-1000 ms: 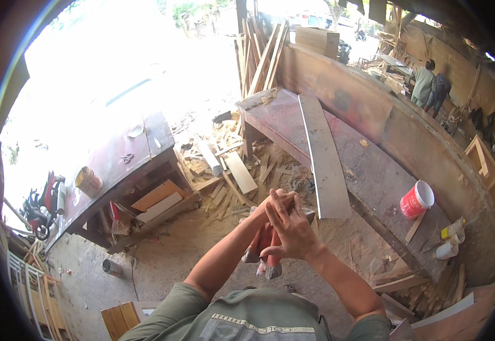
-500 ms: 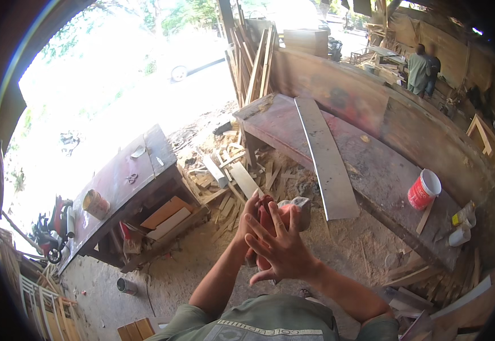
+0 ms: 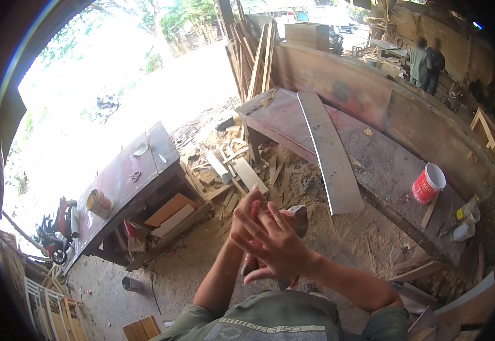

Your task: The person wipes the polished surface of a wooden bench with a red cloth, applies a liquid from a white container to the cloth, and then sands the white frame of the bench using a piece of sandpaper.

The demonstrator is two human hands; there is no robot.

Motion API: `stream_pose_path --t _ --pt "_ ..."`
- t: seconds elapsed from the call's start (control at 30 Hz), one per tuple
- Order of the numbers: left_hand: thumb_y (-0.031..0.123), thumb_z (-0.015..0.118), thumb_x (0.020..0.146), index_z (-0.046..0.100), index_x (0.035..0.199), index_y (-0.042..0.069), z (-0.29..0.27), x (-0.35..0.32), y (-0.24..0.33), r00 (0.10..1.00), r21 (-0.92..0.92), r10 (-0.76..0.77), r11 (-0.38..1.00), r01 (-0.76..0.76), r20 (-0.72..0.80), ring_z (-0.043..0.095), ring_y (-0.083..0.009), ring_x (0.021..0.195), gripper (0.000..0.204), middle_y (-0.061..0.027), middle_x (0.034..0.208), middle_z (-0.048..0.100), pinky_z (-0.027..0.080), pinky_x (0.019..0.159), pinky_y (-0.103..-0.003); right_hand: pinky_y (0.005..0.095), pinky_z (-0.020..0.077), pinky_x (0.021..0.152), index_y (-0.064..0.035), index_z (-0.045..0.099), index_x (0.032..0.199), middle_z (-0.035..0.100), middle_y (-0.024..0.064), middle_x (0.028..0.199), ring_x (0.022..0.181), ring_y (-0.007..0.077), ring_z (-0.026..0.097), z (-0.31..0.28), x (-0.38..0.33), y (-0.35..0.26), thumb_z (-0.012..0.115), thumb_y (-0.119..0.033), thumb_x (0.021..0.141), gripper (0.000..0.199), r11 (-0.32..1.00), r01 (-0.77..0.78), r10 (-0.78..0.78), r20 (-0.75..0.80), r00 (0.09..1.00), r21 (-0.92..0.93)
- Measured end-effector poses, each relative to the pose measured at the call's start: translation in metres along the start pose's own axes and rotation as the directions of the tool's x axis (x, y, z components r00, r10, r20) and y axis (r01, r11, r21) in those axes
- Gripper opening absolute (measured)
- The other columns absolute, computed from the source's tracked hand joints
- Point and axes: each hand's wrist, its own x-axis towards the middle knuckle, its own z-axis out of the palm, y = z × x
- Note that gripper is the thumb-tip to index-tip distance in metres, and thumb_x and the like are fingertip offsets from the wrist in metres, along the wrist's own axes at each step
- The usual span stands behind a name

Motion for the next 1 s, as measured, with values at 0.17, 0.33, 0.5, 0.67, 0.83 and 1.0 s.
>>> stream_pose_path --t 0.17,0.33,0.5,0.67,0.83,1.0 --pt "0.044 0.036 0.11 0.055 0.079 0.006 -0.027 -0.018 0.032 0.948 -0.114 -0.101 0.983 0.142 0.302 0.047 -0.0081 0.07 0.053 0.0006 0.075 0.053 0.039 0.068 -0.026 0.0488 0.0442 0.092 -0.0029 0.063 0.111 0.063 0.0091 0.093 0.084 0.0245 0.062 -0.048 0.003 -0.025 0.061 -0.069 0.086 0.071 0.93 0.082 -0.099 0.03 0.995 0.359" --pt "0.042 0.036 0.111 0.063 0.091 -0.004 0.009 -0.07 0.069 0.717 0.17 -0.033 0.978 -0.12 0.696 0.056 -0.0132 0.067 0.057 -0.0116 0.068 0.059 0.047 0.064 -0.033 0.0329 0.0424 0.047 -0.0091 0.053 0.065 0.05 0.0013 0.065 0.052 0.0188 0.052 -0.043 0.001 -0.024 0.068 -0.061 0.087 0.058 0.825 0.255 -0.273 -0.04 0.961 0.504" --pt "0.047 0.039 0.11 0.065 0.083 -0.006 0.013 -0.082 0.059 0.73 0.231 -0.15 0.973 -0.01 0.667 0.048 -0.0119 0.064 0.064 -0.0079 0.063 0.054 0.045 0.061 -0.033 0.0328 0.0474 0.051 -0.0097 0.049 0.062 0.049 0.0016 0.061 0.051 0.02 0.052 -0.044 0.002 -0.036 0.067 -0.058 0.089 0.058 0.796 0.256 -0.315 0.014 0.949 0.548" --pt "0.041 0.039 0.111 0.065 0.081 -0.005 0.016 -0.08 0.056 0.687 0.197 -0.287 0.958 0.209 0.667 0.045 -0.0077 0.065 0.061 -0.0015 0.063 0.051 0.043 0.06 -0.03 0.035 0.0438 0.048 -0.0103 0.045 0.06 0.046 0.0025 0.059 0.049 0.0214 0.05 -0.052 -0.003 -0.025 0.071 -0.052 0.088 0.057 0.763 0.167 -0.26 0.059 0.964 0.625" --pt "0.037 0.035 0.111 0.056 0.075 -0.003 0.015 -0.095 0.048 0.842 0.141 -0.079 0.99 0.004 0.533 0.042 -0.0154 0.057 0.058 -0.0095 0.058 0.049 0.041 0.058 -0.037 0.033 0.0365 0.046 -0.0115 0.044 0.057 0.043 0.0007 0.058 0.048 0.0192 0.047 -0.064 -0.003 -0.012 0.076 -0.055 0.081 0.059 0.882 0.144 -0.106 -0.109 0.988 0.449" --pt "0.034 0.038 0.111 0.061 0.095 -0.001 0.031 -0.099 0.043 0.901 0.109 -0.076 0.994 0.032 0.426 0.052 -0.014 0.075 0.045 -0.0078 0.082 0.058 0.043 0.071 -0.033 0.0333 0.0356 0.046 -0.0106 0.049 0.056 0.047 0.0006 0.059 0.049 0.0183 0.048 -0.037 -0.008 -0.035 0.076 -0.053 0.082 0.056 0.874 0.165 -0.122 -0.123 0.985 0.456"
